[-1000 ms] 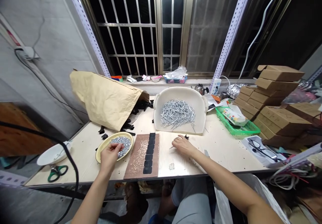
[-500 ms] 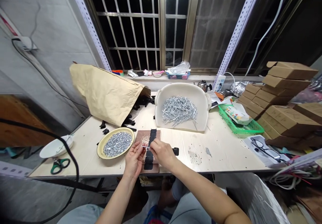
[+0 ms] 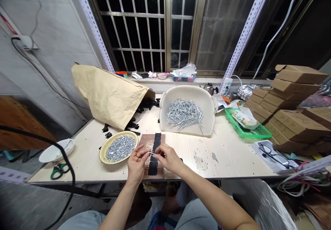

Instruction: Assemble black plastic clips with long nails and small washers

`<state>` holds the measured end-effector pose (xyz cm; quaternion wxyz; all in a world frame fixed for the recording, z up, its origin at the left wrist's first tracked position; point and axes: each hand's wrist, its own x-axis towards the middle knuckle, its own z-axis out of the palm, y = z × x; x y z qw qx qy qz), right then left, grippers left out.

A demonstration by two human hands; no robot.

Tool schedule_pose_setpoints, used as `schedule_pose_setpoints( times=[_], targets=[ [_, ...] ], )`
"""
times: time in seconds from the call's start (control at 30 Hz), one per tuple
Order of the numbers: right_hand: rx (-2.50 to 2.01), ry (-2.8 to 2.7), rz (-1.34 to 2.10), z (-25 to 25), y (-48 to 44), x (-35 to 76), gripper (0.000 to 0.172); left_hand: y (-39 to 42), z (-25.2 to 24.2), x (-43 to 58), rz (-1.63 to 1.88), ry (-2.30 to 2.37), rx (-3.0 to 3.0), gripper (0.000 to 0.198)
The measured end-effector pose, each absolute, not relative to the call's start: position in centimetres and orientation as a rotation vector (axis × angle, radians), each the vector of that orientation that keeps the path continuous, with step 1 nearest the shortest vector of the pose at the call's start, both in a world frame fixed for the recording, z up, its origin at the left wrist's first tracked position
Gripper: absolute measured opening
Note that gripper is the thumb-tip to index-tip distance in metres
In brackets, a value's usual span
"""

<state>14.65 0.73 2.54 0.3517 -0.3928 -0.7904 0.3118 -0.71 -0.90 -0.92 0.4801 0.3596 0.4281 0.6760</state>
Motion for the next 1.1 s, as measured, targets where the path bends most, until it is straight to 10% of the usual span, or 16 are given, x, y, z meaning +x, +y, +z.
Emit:
schedule_pose_setpoints(
  times=[1.1],
  targets=[
    [-1.232, -2.092, 1.155, -2.1, 10.0, 14.4, 0.015, -2.1, -1.0, -5.6, 1.586, 1.544, 1.114, 0.034]
  ],
)
